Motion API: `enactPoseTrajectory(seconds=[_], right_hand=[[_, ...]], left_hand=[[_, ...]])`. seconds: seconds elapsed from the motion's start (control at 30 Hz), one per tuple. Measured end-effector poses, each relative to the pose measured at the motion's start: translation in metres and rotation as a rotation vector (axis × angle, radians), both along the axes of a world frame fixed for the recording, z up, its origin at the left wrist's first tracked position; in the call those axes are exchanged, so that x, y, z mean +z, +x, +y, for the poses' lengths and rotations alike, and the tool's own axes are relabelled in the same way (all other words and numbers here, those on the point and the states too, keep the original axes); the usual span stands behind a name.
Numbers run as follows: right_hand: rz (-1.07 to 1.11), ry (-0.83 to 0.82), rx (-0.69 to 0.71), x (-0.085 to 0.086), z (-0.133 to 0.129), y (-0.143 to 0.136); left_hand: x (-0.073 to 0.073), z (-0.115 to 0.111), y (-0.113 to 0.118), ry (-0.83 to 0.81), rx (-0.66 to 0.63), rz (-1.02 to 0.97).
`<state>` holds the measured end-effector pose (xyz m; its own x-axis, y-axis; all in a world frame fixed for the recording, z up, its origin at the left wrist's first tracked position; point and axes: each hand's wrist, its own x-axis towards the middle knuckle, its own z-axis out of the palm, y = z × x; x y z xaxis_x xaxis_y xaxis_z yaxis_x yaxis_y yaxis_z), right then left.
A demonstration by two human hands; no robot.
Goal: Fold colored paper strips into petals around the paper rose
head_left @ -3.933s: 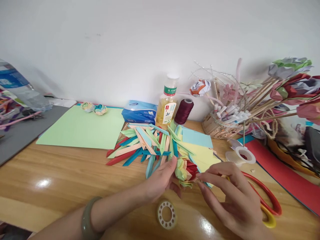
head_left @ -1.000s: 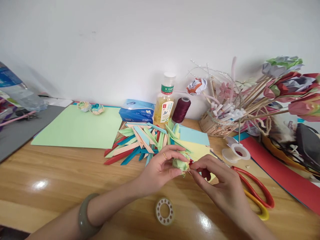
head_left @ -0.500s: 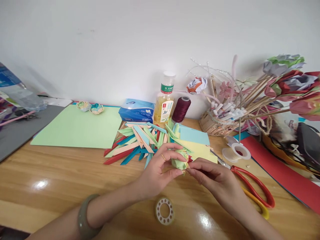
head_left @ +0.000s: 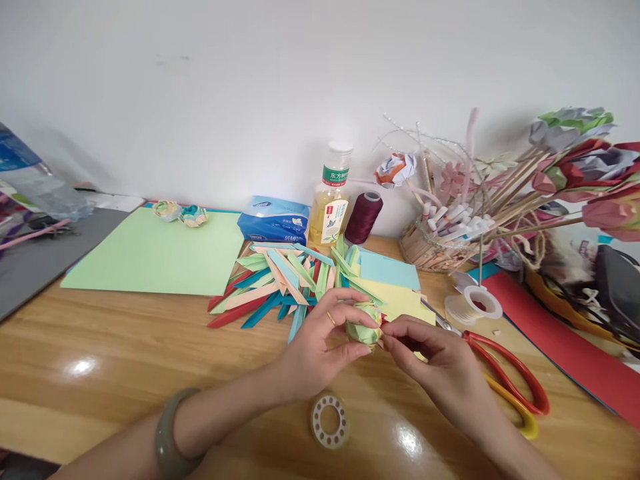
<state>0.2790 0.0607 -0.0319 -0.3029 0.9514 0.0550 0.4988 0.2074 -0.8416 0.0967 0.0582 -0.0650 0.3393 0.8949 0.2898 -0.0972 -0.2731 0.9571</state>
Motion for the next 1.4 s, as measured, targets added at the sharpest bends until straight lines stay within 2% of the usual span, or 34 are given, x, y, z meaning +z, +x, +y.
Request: enactPoseTrajectory(seconds=[0.1,0.33,0.5,0.9,1.03,1.2,1.4], right_hand=[[0.015,0.002,-0.015,0.000,0.000,0.000],[0.184,-0.199,-0.043,0.006,0.002,0.001],[0.238,-0.286,-0.088,0.004,0.002,0.000],[0.219,-0.235,-0.144,-0.005,0.000,-0.001],[0.170,-0.140,-0.131,-0.006,-0.003,-0.002],[0.008,0.100,-0.103,-0.005,-0.008,-0.005],[-0.061,0.318,-0.117,-0.003,-0.013,-0.011]], left_hand=[[-0.002,0.000,0.000,0.033,0.023,0.012],[-0.005,-0.001,0.002,-0.071,-0.019,-0.094],[-0.003,-0.002,0.002,-0.094,-0.036,-0.124],[-0.005,-0.003,0.004,-0.068,-0.013,-0.126],[-0.006,-0.003,0.005,-0.047,0.003,-0.093],[-0.007,-0.006,0.006,0.008,0.040,-0.006],[-0.006,-0.009,0.006,-0.035,0.024,-0.007]])
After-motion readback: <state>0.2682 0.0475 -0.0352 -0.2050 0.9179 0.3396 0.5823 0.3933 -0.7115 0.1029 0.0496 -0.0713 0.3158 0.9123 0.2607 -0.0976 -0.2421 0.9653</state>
